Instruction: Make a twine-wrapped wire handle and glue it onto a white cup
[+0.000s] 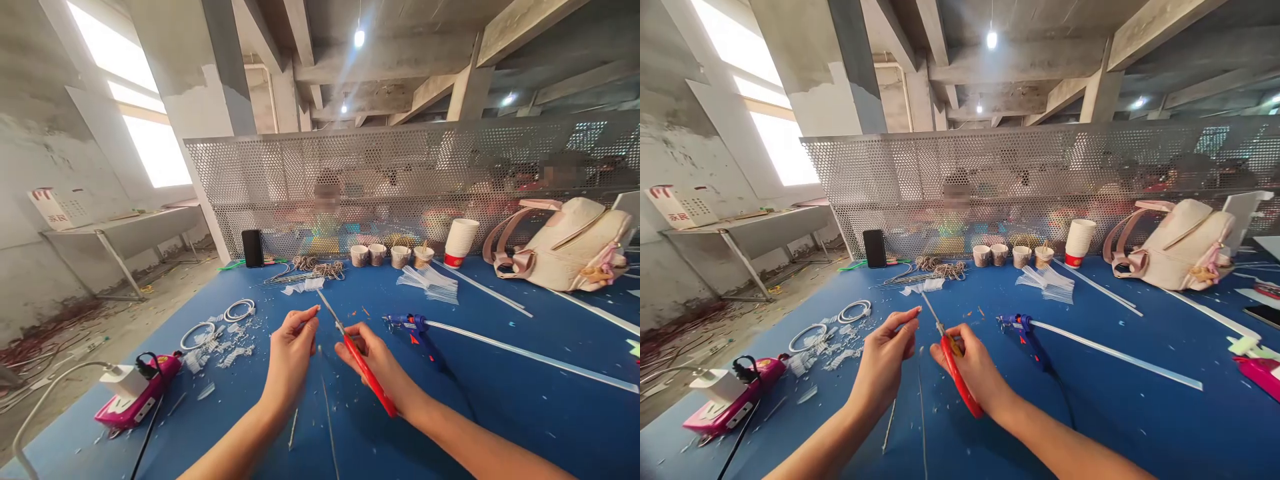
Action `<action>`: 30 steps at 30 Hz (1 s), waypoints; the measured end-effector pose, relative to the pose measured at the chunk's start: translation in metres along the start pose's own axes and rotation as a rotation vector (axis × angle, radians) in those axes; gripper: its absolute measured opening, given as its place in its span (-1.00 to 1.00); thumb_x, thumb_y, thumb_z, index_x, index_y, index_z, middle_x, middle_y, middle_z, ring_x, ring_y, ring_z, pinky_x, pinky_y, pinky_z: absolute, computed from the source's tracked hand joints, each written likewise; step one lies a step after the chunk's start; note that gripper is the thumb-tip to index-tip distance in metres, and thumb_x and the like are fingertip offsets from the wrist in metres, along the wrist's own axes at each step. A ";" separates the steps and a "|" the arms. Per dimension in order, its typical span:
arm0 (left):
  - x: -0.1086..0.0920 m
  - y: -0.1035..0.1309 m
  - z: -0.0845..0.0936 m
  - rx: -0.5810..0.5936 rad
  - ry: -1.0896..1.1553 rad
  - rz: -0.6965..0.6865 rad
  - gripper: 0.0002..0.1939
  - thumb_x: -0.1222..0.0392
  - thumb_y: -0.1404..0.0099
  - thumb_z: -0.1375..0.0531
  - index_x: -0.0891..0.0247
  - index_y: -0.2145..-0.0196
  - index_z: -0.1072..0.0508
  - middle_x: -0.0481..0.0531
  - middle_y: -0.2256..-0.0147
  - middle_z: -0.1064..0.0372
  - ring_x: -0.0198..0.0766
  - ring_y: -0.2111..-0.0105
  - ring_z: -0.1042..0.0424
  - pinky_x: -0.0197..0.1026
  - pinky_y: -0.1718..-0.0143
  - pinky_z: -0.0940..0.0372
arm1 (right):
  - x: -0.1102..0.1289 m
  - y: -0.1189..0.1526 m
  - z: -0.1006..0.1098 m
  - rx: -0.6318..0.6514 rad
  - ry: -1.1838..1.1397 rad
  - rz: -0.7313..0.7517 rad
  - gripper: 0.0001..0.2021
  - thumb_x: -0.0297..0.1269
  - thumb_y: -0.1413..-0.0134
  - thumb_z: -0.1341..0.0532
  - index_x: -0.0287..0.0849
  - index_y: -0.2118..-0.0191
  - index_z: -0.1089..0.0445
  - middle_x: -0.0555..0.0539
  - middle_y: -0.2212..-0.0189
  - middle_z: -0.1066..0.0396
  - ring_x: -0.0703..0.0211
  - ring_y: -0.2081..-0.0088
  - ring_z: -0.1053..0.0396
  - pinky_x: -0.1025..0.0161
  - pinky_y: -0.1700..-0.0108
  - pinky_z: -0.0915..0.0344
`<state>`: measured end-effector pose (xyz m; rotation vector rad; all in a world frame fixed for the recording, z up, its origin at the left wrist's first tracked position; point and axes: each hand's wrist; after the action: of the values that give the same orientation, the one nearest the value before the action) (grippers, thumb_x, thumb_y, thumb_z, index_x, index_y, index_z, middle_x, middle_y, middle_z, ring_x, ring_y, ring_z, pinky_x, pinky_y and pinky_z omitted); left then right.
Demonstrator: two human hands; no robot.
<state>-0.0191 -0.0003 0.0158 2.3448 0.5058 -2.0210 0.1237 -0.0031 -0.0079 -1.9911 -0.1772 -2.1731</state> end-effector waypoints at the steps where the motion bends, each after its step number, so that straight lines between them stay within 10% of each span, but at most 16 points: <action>1: -0.003 -0.002 0.002 -0.010 0.028 0.025 -0.69 0.10 -0.02 -0.31 0.35 0.30 -0.55 -0.17 0.58 -0.10 -0.50 0.65 -0.01 -0.34 0.64 0.06 | -0.002 -0.004 0.003 -0.019 0.038 -0.026 -0.71 -0.06 0.02 -0.23 -0.12 0.28 -0.21 0.15 0.57 -0.20 0.31 0.56 -0.14 0.35 0.49 -0.10; 9: -0.029 -0.018 0.025 -0.048 0.228 0.085 -0.76 0.29 0.09 -0.34 0.39 0.39 -0.52 -0.17 0.63 -0.12 -0.53 0.66 0.00 -0.41 0.67 0.12 | -0.006 -0.004 0.030 0.026 0.991 0.026 -0.73 -0.26 -0.08 -0.13 -0.14 0.07 -0.26 -0.05 0.41 -0.48 0.09 0.37 -0.43 0.29 0.38 -0.17; 19: -0.031 -0.024 0.025 -0.029 0.366 0.066 -0.82 0.41 0.09 -0.29 0.39 0.43 -0.52 -0.14 0.58 -0.22 -0.58 0.70 -0.06 -0.46 0.73 0.09 | -0.001 0.011 0.009 0.108 1.304 0.140 -0.79 -0.41 -0.17 -0.08 -0.35 0.13 -0.38 -0.44 0.15 -0.38 -0.22 0.05 -0.26 0.00 0.08 -0.14; 24: -0.017 -0.038 0.029 -0.041 0.464 0.158 -0.82 0.48 0.08 -0.24 0.41 0.43 -0.50 -0.17 0.62 -0.21 -0.60 0.74 -0.04 -0.48 0.76 0.11 | -0.014 0.043 -0.016 0.639 1.117 0.734 -0.86 -0.39 -0.19 -0.09 -0.21 0.21 -0.39 -0.16 0.17 -0.38 0.09 0.21 -0.28 0.20 0.20 -0.22; 30: -0.021 -0.046 0.031 0.000 0.479 0.212 -0.83 0.51 0.04 -0.22 0.42 0.42 -0.48 -0.19 0.67 -0.18 -0.59 0.75 -0.05 -0.48 0.78 0.10 | -0.024 0.043 -0.021 0.771 1.307 0.854 -0.81 -0.53 -0.19 -0.01 -0.29 0.33 -0.36 -0.13 0.40 -0.35 0.10 0.39 -0.29 0.22 0.41 -0.18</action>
<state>-0.0623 0.0321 0.0400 2.7456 0.2398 -1.3714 0.1143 -0.0478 -0.0359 -0.0059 0.0450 -1.8607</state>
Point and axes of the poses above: each hand's wrist, its own y-axis away from the middle knuckle, its own z-axis out of the back of the hand, x = y × z
